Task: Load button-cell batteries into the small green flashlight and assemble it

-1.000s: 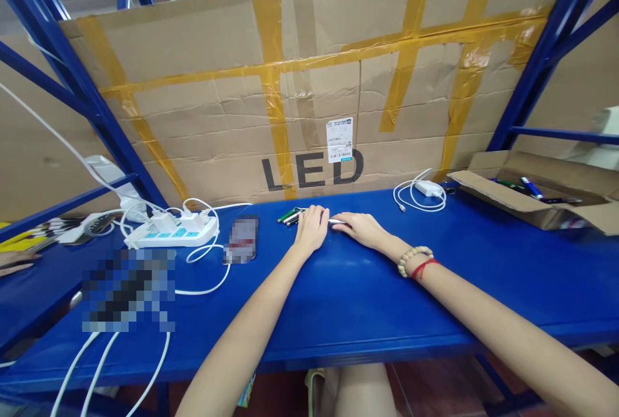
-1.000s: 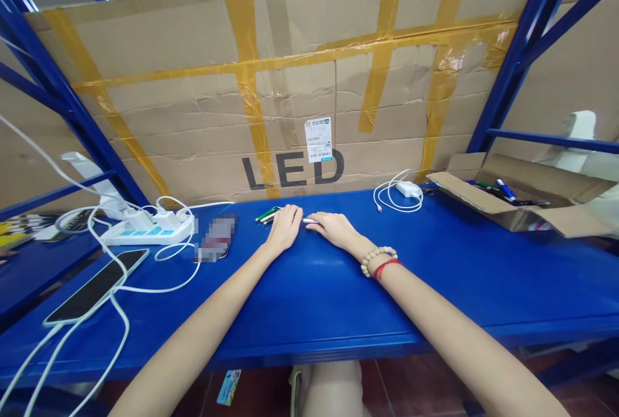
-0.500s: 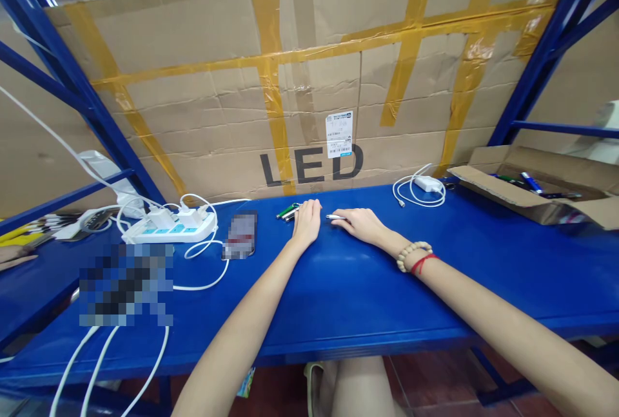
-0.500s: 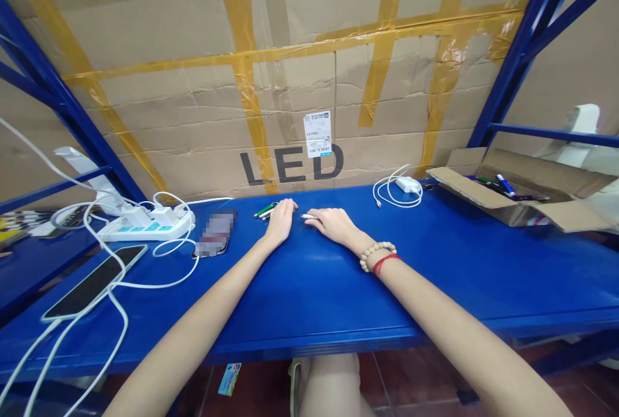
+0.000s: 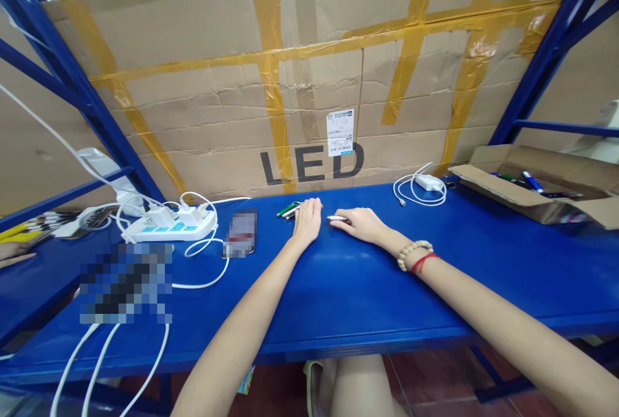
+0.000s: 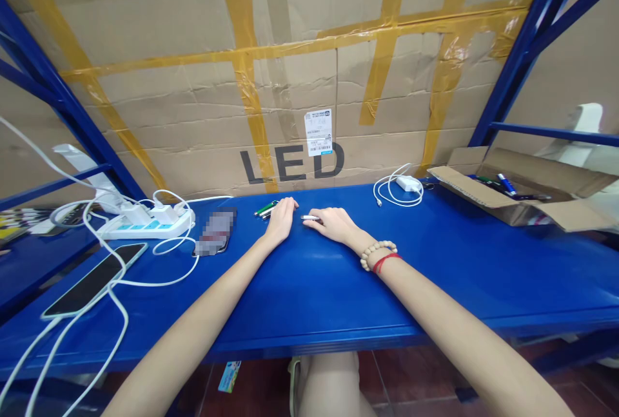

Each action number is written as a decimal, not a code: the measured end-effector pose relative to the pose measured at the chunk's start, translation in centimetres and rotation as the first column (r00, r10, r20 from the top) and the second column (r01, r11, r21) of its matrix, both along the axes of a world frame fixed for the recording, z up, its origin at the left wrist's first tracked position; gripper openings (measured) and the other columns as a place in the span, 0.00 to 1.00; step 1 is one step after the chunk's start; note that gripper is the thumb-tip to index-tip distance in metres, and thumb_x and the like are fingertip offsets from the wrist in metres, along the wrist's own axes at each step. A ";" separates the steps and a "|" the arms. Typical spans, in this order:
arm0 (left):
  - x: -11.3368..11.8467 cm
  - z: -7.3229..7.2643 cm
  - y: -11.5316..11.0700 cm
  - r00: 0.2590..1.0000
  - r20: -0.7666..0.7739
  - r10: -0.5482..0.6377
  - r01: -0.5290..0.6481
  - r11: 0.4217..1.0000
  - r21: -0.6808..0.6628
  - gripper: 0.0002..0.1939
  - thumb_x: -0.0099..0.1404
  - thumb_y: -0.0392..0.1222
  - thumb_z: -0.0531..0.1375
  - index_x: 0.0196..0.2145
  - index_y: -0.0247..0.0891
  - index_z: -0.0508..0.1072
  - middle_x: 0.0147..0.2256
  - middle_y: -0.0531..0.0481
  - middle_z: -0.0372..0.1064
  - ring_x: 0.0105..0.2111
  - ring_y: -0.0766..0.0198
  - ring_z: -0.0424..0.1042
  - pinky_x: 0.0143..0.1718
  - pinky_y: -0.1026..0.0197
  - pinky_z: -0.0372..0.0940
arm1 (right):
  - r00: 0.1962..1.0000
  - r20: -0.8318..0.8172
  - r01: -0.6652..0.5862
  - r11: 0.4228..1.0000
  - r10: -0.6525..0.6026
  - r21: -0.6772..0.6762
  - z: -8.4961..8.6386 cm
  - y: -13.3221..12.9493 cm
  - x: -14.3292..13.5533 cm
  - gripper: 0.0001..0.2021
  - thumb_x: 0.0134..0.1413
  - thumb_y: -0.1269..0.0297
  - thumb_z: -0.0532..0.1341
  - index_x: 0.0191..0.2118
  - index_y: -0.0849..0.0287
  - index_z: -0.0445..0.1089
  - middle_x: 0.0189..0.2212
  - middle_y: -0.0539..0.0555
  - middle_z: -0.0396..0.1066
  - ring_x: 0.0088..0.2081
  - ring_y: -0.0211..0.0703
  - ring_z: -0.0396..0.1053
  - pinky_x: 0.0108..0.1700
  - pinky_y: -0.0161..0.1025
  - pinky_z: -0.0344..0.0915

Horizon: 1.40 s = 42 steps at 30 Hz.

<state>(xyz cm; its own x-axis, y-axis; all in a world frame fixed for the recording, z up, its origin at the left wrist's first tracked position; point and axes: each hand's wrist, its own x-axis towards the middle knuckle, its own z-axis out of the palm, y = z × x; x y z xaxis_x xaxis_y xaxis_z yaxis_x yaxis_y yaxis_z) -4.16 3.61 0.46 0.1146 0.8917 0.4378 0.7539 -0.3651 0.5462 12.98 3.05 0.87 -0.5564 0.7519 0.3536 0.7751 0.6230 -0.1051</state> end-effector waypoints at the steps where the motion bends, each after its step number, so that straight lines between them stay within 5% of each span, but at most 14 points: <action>1: 0.0 0.0 0.0 1.000 0.001 0.000 0.000 1.000 -0.001 0.17 0.69 0.40 0.37 0.30 0.40 0.63 0.34 0.50 0.66 0.41 0.61 0.64 0.44 0.58 0.57 | 1.000 0.001 -0.003 1.000 0.003 -0.002 0.0 0.0 0.0 0.17 0.59 0.50 0.48 0.40 0.52 0.69 0.35 0.51 0.74 0.36 0.44 0.71 0.31 0.33 0.56; 33: 0.0 0.1 -0.2 0.999 -0.035 -0.024 0.025 0.999 0.020 0.17 0.69 0.40 0.37 0.30 0.40 0.63 0.33 0.50 0.64 0.40 0.61 0.64 0.44 0.57 0.58 | 0.994 -0.081 -0.082 0.996 0.078 -0.040 -0.4 0.6 0.1 0.14 0.58 0.52 0.51 0.42 0.50 0.68 0.38 0.50 0.73 0.39 0.44 0.71 0.35 0.34 0.60; 42: 0.3 0.7 -0.9 0.970 -0.102 -0.220 0.226 0.972 0.057 0.07 0.64 0.44 0.52 0.31 0.40 0.64 0.33 0.53 0.65 0.32 0.66 0.66 0.36 0.64 0.61 | 0.974 -0.181 -0.141 0.990 0.138 0.000 -0.2 0.3 0.0 0.11 0.60 0.62 0.50 0.45 0.57 0.63 0.44 0.54 0.68 0.44 0.41 0.67 0.42 0.35 0.63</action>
